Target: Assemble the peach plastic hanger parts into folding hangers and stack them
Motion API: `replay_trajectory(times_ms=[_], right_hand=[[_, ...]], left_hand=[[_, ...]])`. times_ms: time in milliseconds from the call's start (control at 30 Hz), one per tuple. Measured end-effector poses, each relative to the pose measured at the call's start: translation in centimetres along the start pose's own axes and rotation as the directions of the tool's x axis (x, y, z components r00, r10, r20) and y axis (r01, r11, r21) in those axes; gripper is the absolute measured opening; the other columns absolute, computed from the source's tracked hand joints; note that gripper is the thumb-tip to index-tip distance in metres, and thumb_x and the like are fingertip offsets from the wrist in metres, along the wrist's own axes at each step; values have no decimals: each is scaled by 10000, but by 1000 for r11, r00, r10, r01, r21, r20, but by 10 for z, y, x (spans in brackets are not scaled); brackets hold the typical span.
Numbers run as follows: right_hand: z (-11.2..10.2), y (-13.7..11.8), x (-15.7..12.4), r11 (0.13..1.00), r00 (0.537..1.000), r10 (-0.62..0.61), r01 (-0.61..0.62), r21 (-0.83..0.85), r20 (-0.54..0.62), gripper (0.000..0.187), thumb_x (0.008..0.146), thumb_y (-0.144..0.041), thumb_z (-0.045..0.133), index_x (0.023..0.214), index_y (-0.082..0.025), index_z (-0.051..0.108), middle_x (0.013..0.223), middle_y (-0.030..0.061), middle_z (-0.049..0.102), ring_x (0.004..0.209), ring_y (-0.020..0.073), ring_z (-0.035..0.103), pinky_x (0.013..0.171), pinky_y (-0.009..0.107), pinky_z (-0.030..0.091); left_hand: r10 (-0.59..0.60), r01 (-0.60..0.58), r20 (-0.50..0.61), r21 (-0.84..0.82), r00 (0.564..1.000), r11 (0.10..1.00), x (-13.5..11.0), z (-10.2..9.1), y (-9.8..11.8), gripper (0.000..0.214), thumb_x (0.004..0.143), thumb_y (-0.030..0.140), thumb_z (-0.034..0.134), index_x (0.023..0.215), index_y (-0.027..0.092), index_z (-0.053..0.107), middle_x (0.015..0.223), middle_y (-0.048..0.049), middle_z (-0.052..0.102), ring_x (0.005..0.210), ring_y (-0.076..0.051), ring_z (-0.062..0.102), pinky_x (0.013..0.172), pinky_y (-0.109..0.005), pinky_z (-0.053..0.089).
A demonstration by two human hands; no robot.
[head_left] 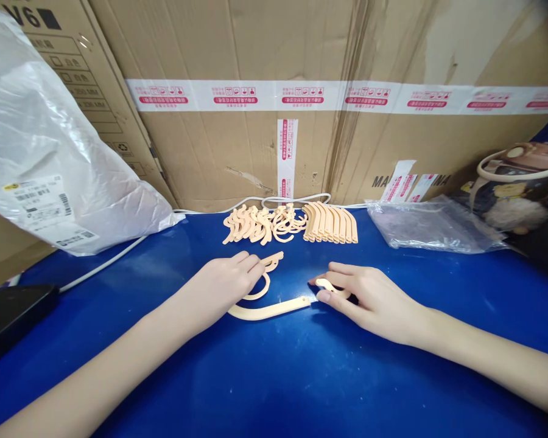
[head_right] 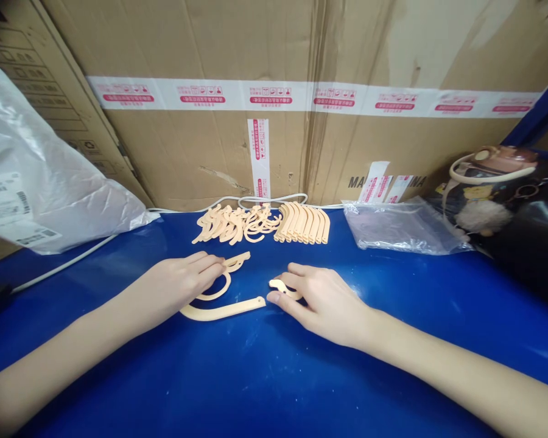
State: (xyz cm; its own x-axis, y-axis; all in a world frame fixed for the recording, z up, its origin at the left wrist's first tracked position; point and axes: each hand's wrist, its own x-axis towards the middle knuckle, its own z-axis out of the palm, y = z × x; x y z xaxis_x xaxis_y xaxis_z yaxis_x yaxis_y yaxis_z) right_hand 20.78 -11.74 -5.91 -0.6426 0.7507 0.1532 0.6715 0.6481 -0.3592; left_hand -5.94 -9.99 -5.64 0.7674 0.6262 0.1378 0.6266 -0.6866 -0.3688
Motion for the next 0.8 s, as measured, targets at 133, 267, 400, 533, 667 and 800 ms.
replay_trajectory(times_ms=[133,267,400,533,667,800], right_hand=[[1,-2,-2,1000,1000,24,-24,12,9,295,1005,-419,311,977,-196,502,775,10,596,646,154,553,608,272,385],[4,-3,-6,1000,1000,1,-2,-14,-29,219,980,-397,368,1038,-190,410,749,0,583,607,161,541,577,275,386],[5,-3,-6,996,997,-73,72,-62,-16,198,999,-346,304,930,-201,419,871,37,579,661,161,557,593,276,408],[5,-2,0,994,996,-89,88,-63,-21,276,1022,-343,254,971,-200,485,900,38,609,746,171,607,646,272,429],[5,-1,4,999,1000,-9,9,-50,-2,293,1027,-336,253,978,-196,506,838,27,648,711,173,634,621,269,414],[4,-3,5,999,1000,20,-19,-35,23,322,1027,-332,239,975,-192,525,820,32,645,698,170,625,633,269,406]], left_hand=[[-32,29,-24,-122,999,992,-3,1,-8,241,874,46,528,1072,166,596,997,-45,676,883,-195,639,672,-269,502],[-110,97,-69,-164,992,982,-3,-1,-5,157,932,160,484,1023,170,610,977,-51,685,860,-201,656,651,-276,511],[-121,67,-117,-386,986,920,-2,-9,14,188,965,277,445,1051,186,585,1180,-65,631,1105,-208,581,884,-331,498],[-75,37,-45,-561,996,827,-1,-11,34,323,899,472,537,1086,210,561,1389,-83,479,1376,-280,297,1090,-474,328],[-80,69,10,-613,997,787,-1,-6,39,204,955,381,457,1044,224,553,1436,-67,420,1410,-278,217,1113,-542,257],[-90,84,24,-650,996,756,0,-7,36,184,978,363,409,986,219,524,1430,-64,420,1411,-263,216,1114,-550,254]])
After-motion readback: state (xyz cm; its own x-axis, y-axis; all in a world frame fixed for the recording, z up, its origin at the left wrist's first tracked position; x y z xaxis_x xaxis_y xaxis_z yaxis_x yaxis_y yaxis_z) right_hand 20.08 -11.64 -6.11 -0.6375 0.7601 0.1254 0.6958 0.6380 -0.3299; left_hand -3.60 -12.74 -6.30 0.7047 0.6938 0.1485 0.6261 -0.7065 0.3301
